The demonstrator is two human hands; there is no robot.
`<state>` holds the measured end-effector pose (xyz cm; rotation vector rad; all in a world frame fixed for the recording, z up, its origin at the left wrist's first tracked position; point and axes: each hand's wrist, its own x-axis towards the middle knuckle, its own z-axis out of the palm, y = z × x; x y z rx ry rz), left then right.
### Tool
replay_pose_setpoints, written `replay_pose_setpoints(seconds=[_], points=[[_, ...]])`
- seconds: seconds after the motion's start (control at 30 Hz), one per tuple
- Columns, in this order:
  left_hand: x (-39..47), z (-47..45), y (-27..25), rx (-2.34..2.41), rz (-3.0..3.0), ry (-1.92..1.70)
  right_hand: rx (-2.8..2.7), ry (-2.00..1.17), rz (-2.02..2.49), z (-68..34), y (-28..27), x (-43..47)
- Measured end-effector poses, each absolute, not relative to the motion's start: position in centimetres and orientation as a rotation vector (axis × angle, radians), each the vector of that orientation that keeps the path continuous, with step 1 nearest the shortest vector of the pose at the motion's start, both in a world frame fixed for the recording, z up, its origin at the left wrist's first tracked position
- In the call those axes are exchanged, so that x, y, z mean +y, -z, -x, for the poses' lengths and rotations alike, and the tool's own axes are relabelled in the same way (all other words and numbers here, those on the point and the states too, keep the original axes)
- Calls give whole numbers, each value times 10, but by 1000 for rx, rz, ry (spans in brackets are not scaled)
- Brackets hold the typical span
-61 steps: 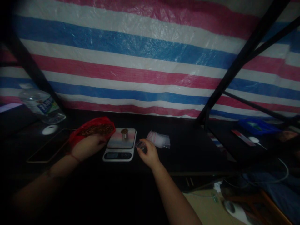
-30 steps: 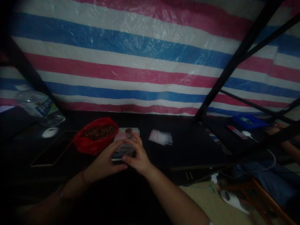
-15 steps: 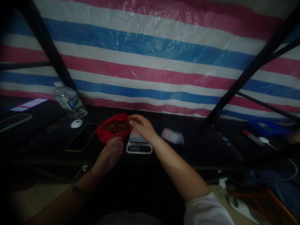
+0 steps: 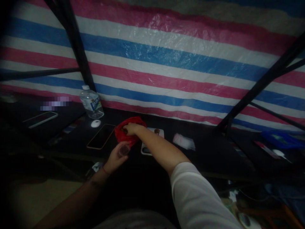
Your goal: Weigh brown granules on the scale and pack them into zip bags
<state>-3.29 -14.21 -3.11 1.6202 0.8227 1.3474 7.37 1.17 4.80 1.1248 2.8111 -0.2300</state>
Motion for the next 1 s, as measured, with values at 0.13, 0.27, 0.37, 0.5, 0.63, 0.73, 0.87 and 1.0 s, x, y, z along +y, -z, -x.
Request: replay_pose_setpoints(seconds=[0.13, 0.27, 0.37, 0.5, 0.63, 0.73, 0.87, 1.0], points=[[-142, 35, 27, 914, -1884, -1227, 2922, 250, -1081, -73, -36, 16], [-139, 35, 19, 1089, -2155, -1231, 2961, 291, -1134, -72, -32, 14], [-133, 38, 18, 1253, -2311, -1231, 2945, 288, -1142, -71, -35, 12], [-125, 40, 23, 1495, -2336, -1177, 2896, 249, -1186, -73, -43, 13], [-123, 39, 26, 1575, -2316, -1091, 2852, 195, -1255, -76, -49, 14], [-124, 38, 26, 1602, -2309, -1079, 2837, 161, -1282, -80, -55, 13], [-125, 37, 24, 1621, -2306, -1072, 2823, 130, -1281, -93, -68, 7], [-126, 37, 22, 1607, -2312, -1076, 2745, 79, -1290, -122, -79, -9]])
